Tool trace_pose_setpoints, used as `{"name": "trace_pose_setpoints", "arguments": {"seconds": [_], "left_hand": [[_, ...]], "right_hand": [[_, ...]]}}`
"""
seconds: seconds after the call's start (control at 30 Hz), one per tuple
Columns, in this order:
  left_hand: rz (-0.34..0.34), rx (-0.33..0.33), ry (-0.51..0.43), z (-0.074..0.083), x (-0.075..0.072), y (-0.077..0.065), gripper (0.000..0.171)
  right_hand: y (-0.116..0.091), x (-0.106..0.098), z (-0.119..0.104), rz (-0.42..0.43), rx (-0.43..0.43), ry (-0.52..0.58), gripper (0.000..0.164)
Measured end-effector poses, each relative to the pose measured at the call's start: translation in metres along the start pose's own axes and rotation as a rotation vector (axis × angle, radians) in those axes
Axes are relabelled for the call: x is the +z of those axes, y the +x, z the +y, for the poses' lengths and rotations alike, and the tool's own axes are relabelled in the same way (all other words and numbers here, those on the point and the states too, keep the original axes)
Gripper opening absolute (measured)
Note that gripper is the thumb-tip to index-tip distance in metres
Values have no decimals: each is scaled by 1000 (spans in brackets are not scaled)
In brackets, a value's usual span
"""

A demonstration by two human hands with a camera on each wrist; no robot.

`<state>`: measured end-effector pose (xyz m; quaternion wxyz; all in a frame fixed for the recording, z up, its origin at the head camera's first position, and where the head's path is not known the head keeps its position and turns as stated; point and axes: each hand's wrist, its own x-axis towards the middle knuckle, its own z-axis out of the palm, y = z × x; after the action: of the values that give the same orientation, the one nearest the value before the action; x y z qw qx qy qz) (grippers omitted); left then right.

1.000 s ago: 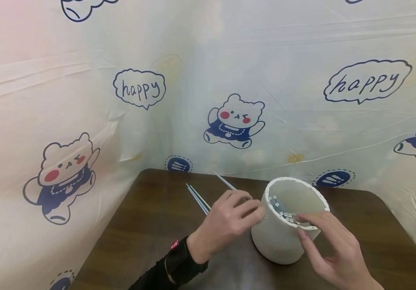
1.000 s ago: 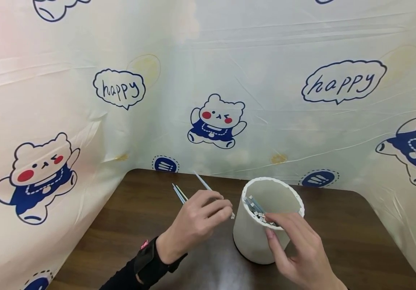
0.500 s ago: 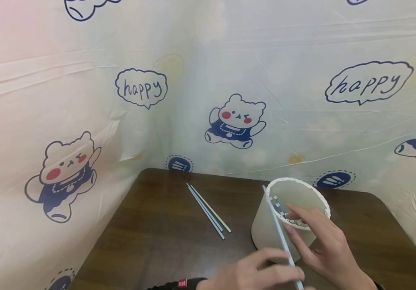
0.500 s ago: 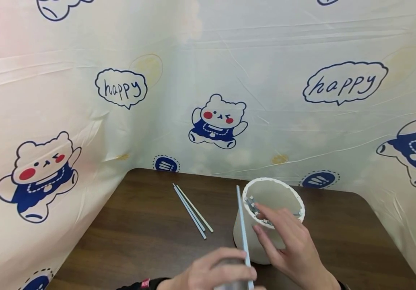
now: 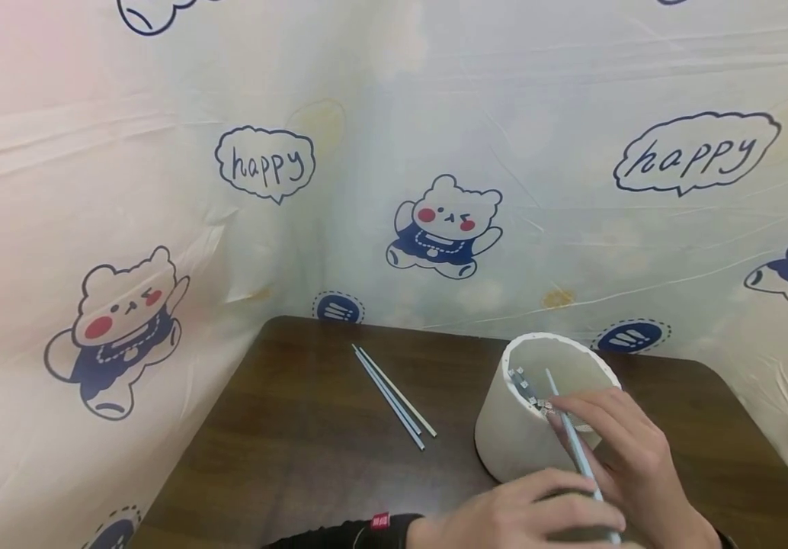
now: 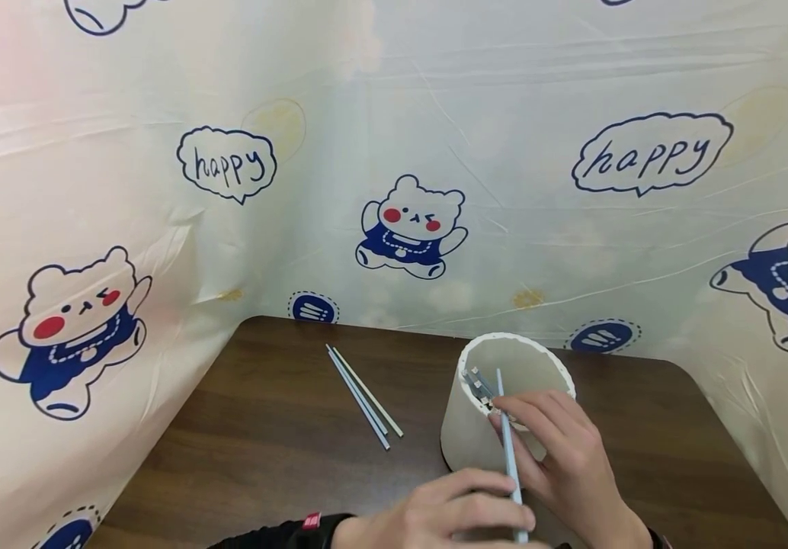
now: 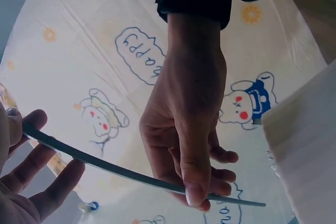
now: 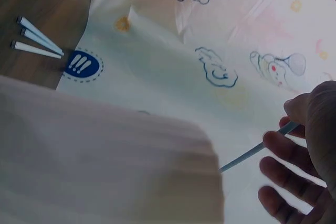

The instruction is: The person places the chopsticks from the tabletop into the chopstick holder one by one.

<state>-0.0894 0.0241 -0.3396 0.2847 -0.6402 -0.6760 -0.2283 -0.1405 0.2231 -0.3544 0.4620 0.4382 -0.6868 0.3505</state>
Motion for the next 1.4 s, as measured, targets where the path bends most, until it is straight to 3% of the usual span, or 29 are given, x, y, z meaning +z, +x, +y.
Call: {"name": "trace_pose_setpoints", "arguments": {"seconds": [0.23,0.53,0.73,0.87,0.97,1.17,1.4], "left_hand": [[18,18,130,-23,18,28,27],[45,-20,281,-55,47,40,28],[12,-122,299,-65,62,37,33],[-23,-171,369,-70,71,33,31],[-41,-198,414,-73,77,29,27],[-63,-247,382,-79,84,22,20],[-52,-285,334,-81,88,18,19]], "right_hand": [[-12,-16,11,-90,175,10,26],[-28,-19,32,-70,108,-158,47],[-43,-25,36,-82,223,-194,54],[-51,-30,38,-109,285,-171,33],[-56,-31,39,-128,307,-143,29],[-58,-31,40,-169,320,-172,50],[-53,-38,36,-245,397,-218,56]]}}
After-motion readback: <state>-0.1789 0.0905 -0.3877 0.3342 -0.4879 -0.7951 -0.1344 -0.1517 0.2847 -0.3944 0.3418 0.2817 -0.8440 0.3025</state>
